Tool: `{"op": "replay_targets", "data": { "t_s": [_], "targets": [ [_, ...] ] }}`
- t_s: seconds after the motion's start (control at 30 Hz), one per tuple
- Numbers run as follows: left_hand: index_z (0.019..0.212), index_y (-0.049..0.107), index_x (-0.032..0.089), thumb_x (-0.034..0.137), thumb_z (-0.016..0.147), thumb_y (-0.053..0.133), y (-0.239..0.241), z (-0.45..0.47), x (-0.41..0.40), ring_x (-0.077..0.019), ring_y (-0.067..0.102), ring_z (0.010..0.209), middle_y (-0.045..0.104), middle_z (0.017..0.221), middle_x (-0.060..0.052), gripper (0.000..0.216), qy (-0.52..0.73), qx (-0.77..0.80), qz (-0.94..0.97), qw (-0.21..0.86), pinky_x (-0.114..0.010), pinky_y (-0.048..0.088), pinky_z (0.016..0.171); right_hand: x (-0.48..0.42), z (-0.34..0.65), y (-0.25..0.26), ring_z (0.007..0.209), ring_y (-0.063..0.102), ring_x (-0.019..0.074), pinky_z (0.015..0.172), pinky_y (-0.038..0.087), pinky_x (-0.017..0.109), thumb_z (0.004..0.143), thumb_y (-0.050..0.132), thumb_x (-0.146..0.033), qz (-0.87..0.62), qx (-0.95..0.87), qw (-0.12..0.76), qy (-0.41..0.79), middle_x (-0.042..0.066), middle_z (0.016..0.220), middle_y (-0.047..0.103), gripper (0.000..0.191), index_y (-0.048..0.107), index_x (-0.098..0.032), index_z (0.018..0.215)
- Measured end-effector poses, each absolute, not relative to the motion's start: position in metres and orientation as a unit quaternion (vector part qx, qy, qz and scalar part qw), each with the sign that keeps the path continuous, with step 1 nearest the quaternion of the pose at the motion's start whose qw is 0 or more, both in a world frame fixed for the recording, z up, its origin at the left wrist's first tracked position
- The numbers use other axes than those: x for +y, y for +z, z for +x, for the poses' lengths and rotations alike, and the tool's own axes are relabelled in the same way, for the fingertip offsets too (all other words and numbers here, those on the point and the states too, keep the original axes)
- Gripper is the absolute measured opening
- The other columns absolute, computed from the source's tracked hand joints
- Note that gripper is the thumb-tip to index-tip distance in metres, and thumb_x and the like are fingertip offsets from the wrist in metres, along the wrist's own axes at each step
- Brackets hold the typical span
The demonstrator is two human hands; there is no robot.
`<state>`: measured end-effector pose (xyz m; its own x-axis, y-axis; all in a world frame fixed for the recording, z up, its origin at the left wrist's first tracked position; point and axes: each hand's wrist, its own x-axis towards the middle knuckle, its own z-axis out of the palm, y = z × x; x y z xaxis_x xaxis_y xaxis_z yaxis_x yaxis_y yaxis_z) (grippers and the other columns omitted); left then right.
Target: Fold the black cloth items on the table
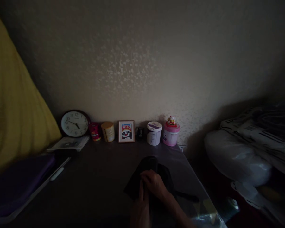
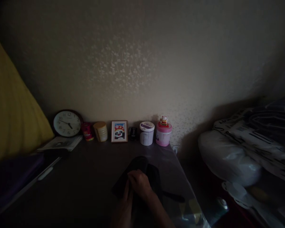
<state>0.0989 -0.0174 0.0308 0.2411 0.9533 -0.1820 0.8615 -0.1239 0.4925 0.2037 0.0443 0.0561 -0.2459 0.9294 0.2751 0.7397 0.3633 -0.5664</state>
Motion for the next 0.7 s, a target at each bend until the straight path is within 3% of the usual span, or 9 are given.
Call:
{"op": "replay_targets", "data": {
  "t_s": [0.17, 0.3, 0.43, 0.7],
  "targets": [
    [0.137, 0.009, 0.009, -0.003, 0.071, 0.030, 0.021, 0.101, -0.017, -0.0160, 0.050, 0.111, 0.004, 0.146, -0.012, 0.070, 0.068, 0.597, 0.761, 0.243, -0.022, 0.038, 0.090, 0.023, 0.218, 0.044, 0.102, 0.053, 0.0143, 0.093, 0.036, 0.030, 0.091, 0.033, -0.024, -0.439, -0.828, 0.325, 0.128, 0.003, 0.101, 0.065, 0.029, 0.060, -0.022, 0.101],
    [0.137, 0.002, 0.014, -0.004, 0.069, 0.032, 0.013, 0.103, -0.014, -0.0141, 0.057, 0.099, -0.003, 0.146, -0.007, 0.077, 0.052, 0.606, 0.757, 0.239, -0.020, 0.043, 0.078, 0.048, 0.226, 0.029, 0.111, 0.048, 0.0160, 0.102, 0.028, 0.038, 0.091, 0.035, -0.024, -0.427, -0.851, 0.295, 0.078, 0.002, 0.100, 0.066, 0.028, 0.061, -0.022, 0.101],
    [0.136, -0.002, 0.021, -0.004, 0.064, 0.033, 0.010, 0.103, -0.012, -0.0169, 0.061, 0.090, -0.005, 0.146, -0.005, 0.084, 0.032, 0.616, 0.744, 0.257, -0.025, 0.046, 0.071, 0.090, 0.238, 0.019, 0.112, 0.049, 0.0166, 0.101, 0.028, 0.041, 0.091, 0.033, -0.025, -0.451, -0.847, 0.278, 0.047, 0.002, 0.102, 0.066, 0.030, 0.061, -0.022, 0.101],
    [0.137, 0.004, 0.018, 0.001, 0.067, 0.035, 0.006, 0.098, -0.009, -0.0218, 0.052, 0.109, 0.003, 0.146, -0.005, 0.078, 0.111, 0.608, 0.717, 0.322, -0.029, 0.040, 0.089, 0.137, 0.249, 0.026, 0.111, 0.050, 0.0221, 0.094, 0.036, 0.041, 0.089, 0.036, -0.021, -0.568, -0.778, 0.268, -0.024, 0.008, 0.113, 0.061, 0.029, 0.060, -0.018, 0.106]
  ]
}}
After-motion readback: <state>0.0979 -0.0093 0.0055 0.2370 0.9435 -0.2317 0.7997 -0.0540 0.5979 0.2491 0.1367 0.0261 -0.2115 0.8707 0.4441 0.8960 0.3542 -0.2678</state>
